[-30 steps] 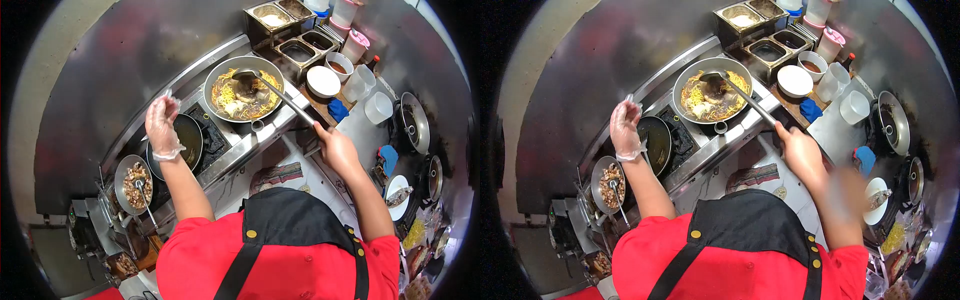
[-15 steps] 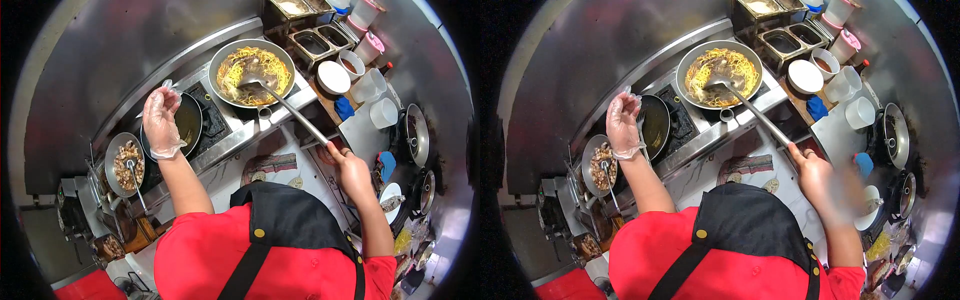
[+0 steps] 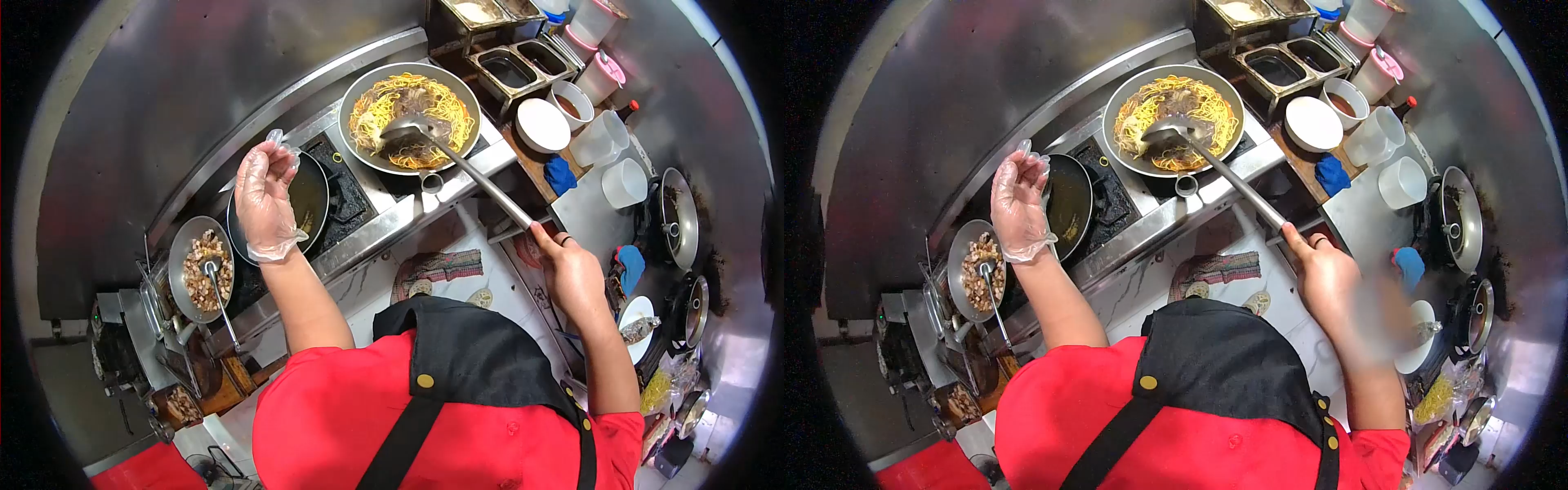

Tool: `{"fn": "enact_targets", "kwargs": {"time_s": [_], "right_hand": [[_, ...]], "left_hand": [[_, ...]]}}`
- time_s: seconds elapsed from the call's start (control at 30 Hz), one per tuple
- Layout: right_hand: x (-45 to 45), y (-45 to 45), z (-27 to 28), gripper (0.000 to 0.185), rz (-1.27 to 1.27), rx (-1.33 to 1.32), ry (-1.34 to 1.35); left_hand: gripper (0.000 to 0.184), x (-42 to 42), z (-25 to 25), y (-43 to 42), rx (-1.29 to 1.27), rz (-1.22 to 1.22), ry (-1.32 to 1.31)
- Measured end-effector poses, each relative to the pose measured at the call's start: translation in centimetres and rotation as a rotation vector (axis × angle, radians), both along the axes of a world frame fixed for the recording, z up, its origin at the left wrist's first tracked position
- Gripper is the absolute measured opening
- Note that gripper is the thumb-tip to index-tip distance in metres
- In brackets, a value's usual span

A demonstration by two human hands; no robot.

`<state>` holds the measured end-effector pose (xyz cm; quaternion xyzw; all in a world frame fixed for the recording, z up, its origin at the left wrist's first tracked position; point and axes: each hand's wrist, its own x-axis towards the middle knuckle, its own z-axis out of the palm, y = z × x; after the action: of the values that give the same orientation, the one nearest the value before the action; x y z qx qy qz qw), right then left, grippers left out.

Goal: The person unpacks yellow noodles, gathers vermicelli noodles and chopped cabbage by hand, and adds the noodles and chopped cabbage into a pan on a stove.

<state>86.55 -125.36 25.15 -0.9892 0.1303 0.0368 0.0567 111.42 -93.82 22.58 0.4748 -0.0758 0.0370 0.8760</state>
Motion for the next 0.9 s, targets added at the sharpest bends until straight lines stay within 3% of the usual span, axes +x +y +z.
{"fn": "enact_targets", "kwargs": {"time_s": [0.2, 0.3, 0.43, 0.6, 0.77, 0.9], "right_hand": [[1.8, 0.8, -2.5, 0.056, 0.122, -0.092, 0.079], [3.2, 0.2, 0.0, 0.056, 0.089, -0.061, 0.054], [4.5, 1.4, -3.4, 0.057, 0.112, -0.099, 0.042], [6.3, -0.6, -1.9, 0.055, 0.077, -0.01, -0.018], [7.1, 0.0, -4.7, 0.052, -0.001, -0.033, -0.017], [7.2, -3.5, -2.4, 0.054, -0.06, 0.142, 0.016]], "left_hand": [[0.023, -0.1, 0.7, -0.1, 0.015, -0.027, 0.002], [0.023, -0.1, 0.8, 0.1, -0.003, -0.044, -0.016], [0.023, 0.0, 0.9, 0.6, 0.034, -0.035, -0.001], [0.024, -0.3, 1.5, 1.3, 0.033, -0.063, -0.034], [0.024, -0.3, 1.5, 1.7, 0.076, -0.08, -0.029], [0.023, -1.0, 2.2, 2.7, 0.046, -0.059, -0.026]]}}
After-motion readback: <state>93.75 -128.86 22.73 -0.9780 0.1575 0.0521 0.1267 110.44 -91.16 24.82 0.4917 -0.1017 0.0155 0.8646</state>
